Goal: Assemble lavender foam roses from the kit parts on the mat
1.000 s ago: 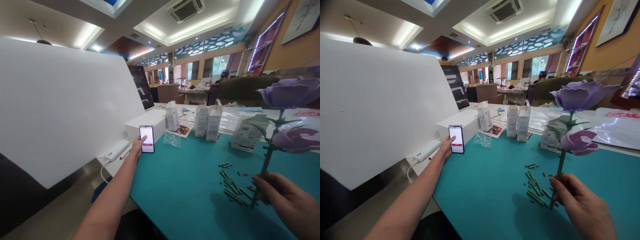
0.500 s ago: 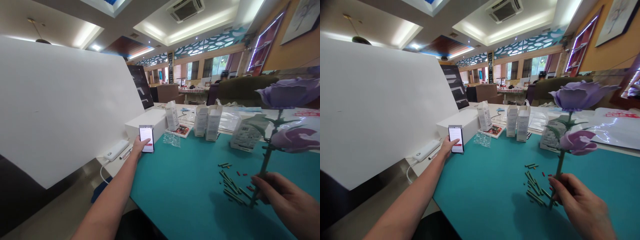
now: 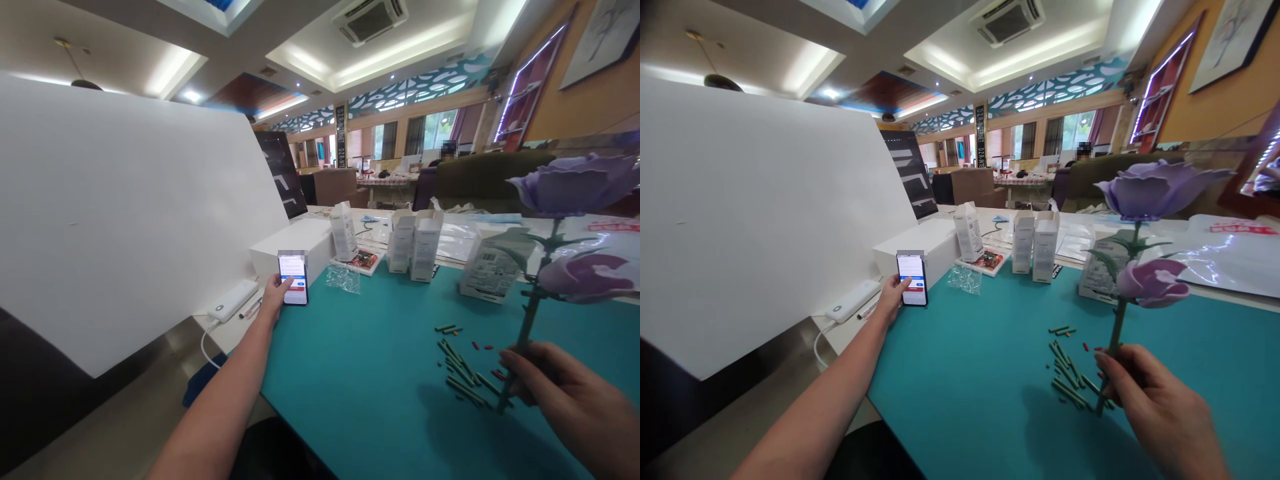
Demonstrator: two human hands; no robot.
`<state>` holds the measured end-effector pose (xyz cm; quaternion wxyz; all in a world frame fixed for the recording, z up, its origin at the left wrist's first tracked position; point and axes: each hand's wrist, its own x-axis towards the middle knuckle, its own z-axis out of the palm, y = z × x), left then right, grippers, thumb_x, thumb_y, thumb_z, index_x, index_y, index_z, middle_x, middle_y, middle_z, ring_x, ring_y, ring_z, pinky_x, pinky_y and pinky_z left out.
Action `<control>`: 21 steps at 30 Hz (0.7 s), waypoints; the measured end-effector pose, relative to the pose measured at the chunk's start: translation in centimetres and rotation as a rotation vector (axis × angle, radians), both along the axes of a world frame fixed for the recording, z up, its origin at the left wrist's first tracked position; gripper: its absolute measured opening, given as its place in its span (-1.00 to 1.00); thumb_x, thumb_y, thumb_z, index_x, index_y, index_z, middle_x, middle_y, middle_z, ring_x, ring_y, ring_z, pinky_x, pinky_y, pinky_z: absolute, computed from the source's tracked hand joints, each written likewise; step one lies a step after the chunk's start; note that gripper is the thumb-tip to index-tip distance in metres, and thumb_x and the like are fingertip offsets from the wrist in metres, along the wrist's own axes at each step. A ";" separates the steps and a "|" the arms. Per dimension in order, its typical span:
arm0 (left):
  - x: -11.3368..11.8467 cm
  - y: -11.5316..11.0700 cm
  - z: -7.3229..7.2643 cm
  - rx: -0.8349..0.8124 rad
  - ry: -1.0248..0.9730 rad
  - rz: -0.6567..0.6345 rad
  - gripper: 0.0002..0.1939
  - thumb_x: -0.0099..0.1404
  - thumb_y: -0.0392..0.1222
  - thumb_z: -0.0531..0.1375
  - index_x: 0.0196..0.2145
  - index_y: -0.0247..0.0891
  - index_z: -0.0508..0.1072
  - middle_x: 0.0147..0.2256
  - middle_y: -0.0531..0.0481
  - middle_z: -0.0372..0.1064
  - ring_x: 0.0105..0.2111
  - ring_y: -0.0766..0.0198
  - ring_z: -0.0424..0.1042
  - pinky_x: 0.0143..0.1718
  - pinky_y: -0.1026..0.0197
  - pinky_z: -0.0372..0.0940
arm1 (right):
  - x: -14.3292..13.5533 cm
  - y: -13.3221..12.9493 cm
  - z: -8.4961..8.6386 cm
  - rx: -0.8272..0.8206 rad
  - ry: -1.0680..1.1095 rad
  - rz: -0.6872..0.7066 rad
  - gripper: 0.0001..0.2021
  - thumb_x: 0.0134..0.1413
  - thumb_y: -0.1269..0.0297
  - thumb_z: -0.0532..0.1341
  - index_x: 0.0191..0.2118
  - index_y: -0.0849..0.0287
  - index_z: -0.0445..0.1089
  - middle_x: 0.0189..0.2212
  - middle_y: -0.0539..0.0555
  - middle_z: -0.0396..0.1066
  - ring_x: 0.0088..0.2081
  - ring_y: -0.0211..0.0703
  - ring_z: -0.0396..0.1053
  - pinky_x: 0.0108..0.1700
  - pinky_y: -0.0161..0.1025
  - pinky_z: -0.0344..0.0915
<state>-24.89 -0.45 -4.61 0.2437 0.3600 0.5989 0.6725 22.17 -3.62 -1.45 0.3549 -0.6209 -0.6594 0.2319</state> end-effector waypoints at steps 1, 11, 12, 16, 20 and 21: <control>0.1 -0.1 -0.1 0.003 0.006 0.001 -0.64 0.25 -0.14 0.23 -0.03 -0.33 0.35 -0.11 -0.13 0.39 -0.19 0.16 0.44 -0.16 0.04 0.37 | 0.0 0.0 0.0 0.000 -0.005 0.001 -0.54 -0.16 -0.27 0.10 -0.41 0.03 0.39 -0.56 0.03 0.50 -0.44 0.04 0.48 -0.43 -0.14 0.35; 0.6 0.1 -0.3 0.001 0.134 0.119 -0.49 -0.11 -0.21 0.42 -0.18 -0.28 0.37 -0.23 -0.13 0.49 -0.28 0.12 0.49 -0.17 0.09 0.35 | -0.8 -0.6 0.9 -0.015 0.009 -0.023 -0.54 -0.24 -0.26 0.10 -0.43 0.04 0.37 -0.59 0.04 0.48 -0.46 0.04 0.47 -0.44 -0.14 0.33; 0.6 0.2 -0.3 -0.002 0.142 0.130 -0.49 -0.11 -0.21 0.42 -0.19 -0.28 0.37 -0.23 -0.13 0.49 -0.27 0.12 0.48 -0.16 0.08 0.34 | -0.9 -0.6 1.0 -0.012 0.014 -0.034 -0.54 -0.24 -0.26 0.10 -0.43 0.04 0.37 -0.59 0.04 0.48 -0.46 0.04 0.47 -0.44 -0.14 0.33; 0.6 0.2 -0.4 -0.016 0.147 0.141 -0.49 -0.09 -0.22 0.42 -0.18 -0.27 0.36 -0.21 -0.12 0.48 -0.23 0.11 0.48 -0.12 0.06 0.33 | -0.9 -0.6 0.8 0.018 0.034 -0.057 -0.54 -0.25 -0.26 0.09 -0.44 0.06 0.38 -0.61 0.05 0.47 -0.49 0.04 0.47 -0.45 -0.14 0.34; 0.4 -0.1 -0.5 -0.010 0.091 0.103 -0.48 0.00 -0.24 0.40 -0.09 -0.28 0.33 -0.17 -0.11 0.46 -0.20 0.15 0.47 -0.12 0.11 0.34 | -0.1 0.0 0.0 0.030 0.004 0.004 -0.54 -0.18 -0.26 0.12 -0.40 0.05 0.40 -0.57 0.04 0.49 -0.47 0.02 0.48 -0.46 -0.18 0.35; 0.4 -0.2 -0.6 -0.008 0.067 0.088 -0.50 0.05 -0.23 0.37 -0.06 -0.28 0.33 -0.16 -0.11 0.45 -0.20 0.16 0.46 -0.13 0.11 0.35 | 0.1 0.1 -0.2 0.030 -0.001 0.011 -0.54 -0.17 -0.27 0.12 -0.40 0.05 0.40 -0.56 0.05 0.50 -0.46 0.02 0.49 -0.47 -0.19 0.35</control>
